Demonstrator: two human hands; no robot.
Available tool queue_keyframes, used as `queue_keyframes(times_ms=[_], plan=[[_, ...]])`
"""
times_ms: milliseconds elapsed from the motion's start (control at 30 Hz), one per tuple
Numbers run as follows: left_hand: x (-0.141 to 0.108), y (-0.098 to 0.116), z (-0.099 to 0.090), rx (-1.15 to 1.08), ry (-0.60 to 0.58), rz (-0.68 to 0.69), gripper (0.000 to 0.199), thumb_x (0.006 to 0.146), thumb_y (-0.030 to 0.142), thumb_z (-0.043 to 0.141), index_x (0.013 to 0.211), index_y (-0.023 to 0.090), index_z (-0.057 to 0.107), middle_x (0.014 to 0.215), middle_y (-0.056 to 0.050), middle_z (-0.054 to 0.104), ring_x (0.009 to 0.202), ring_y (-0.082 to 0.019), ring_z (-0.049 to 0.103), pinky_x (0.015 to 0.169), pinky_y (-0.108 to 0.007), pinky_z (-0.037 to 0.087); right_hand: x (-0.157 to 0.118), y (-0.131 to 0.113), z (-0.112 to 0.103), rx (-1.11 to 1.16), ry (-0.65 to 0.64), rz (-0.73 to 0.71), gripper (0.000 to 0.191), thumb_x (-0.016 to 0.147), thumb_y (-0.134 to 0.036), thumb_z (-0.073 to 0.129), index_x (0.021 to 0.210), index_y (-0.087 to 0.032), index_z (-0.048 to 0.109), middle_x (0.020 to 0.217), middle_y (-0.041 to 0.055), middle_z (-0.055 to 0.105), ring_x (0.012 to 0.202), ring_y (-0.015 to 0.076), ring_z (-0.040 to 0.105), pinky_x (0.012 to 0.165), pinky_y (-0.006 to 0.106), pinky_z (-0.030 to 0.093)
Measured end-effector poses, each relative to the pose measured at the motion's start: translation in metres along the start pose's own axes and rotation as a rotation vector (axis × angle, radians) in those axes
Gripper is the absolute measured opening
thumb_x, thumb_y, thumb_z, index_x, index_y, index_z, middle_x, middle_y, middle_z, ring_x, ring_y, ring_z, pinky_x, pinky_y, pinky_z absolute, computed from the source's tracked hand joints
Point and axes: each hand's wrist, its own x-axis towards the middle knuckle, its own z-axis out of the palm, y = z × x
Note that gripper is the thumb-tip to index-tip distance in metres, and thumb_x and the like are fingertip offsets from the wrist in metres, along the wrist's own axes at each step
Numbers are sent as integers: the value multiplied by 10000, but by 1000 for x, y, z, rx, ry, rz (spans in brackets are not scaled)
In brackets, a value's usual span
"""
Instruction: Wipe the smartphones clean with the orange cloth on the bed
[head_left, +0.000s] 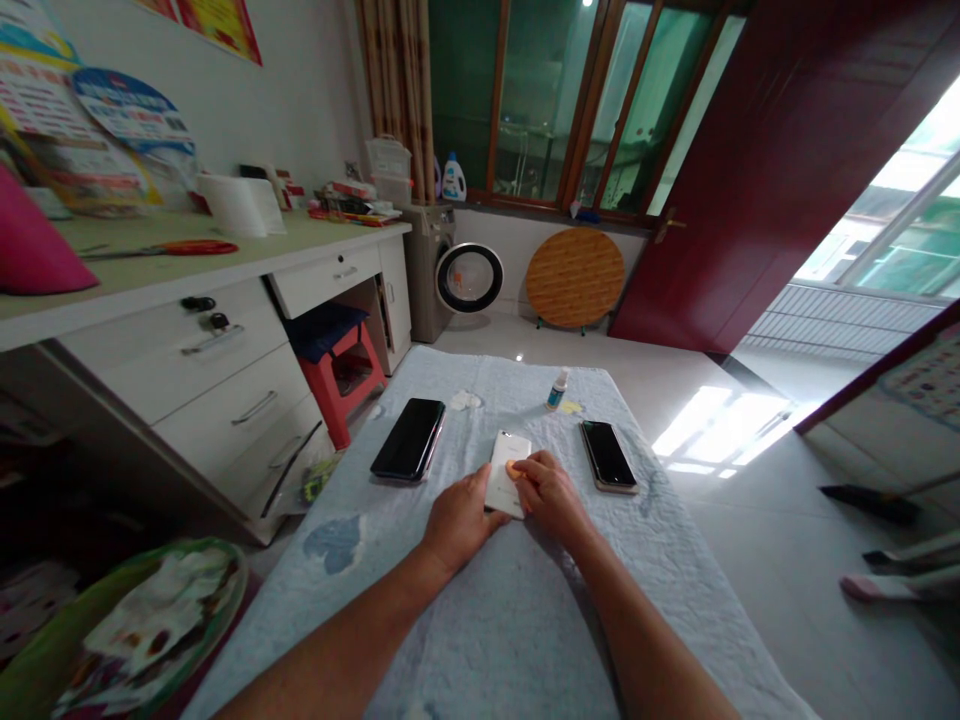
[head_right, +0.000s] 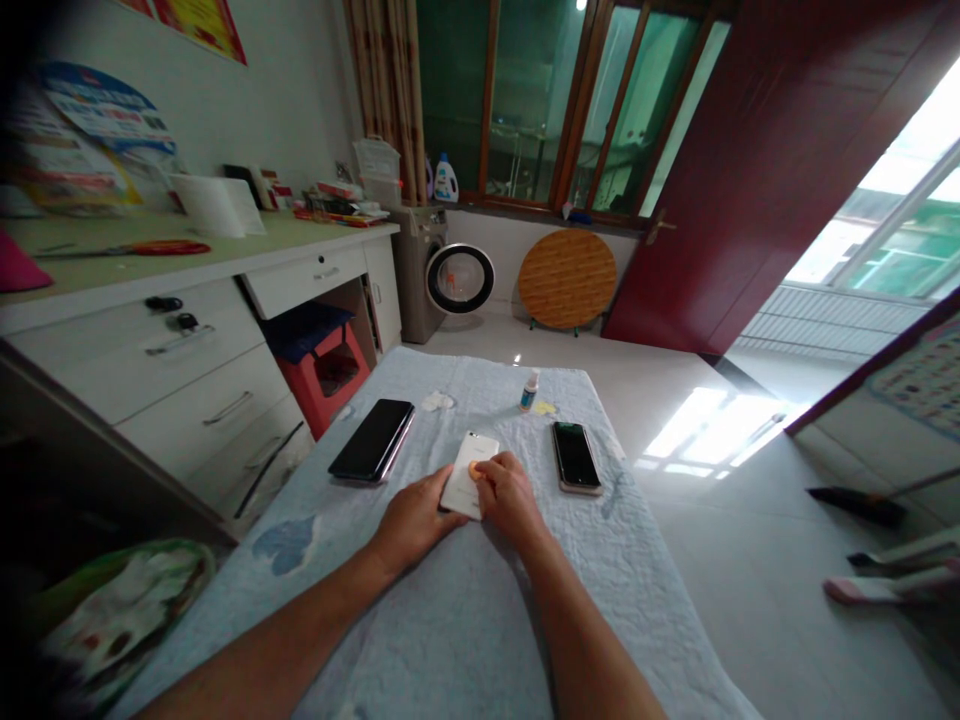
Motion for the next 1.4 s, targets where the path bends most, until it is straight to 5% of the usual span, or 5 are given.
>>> queue_keyframes(times_ms=[167,367,633,1167,1400], plan=[[0,0,-3,121,-10,-14,468,763,419,718,1170,235,578,1028,-63,636,884,-236,657,722,-286,452,-2,6,-2,-79,-96,-52,455,783,-41,522,1190,-185,663,1088,85,555,1023,185,521,933,308,408],[1,-3,-4,136,7,11,439,762,436,715,1134,238,592,1064,-51,573,971,-223,614,787,-280,455,2,-1,-4,-135,-137,-15,280,888,-130,513,1063,-177,726,982,78,581,917,171,541,828,270,426],[4,-8,-3,122,-10,88,403,811,495,656,1099,219,595,1052,-53,569,1012,-226,585,850,-293,446,-4,-18,-2,-103,-269,-163,262,865,-100,556,1006,-220,742,950,43,624,902,155,536,812,248,396],[5,-8,-6,165,-35,138,422,794,483,688,1099,203,610,1068,-61,564,1008,-243,559,866,-332,432,52,19,-3,-466,-103,81,300,930,-171,465,1090,-188,719,1003,86,630,930,178,532,849,258,338],[5,-5,-10,205,-61,189,425,828,465,662,1143,187,596,1084,-77,583,1014,-265,559,885,-378,419,74,6,12,-555,-119,59,319,924,-125,422,1047,-184,711,1024,96,614,900,187,515,809,266,335]])
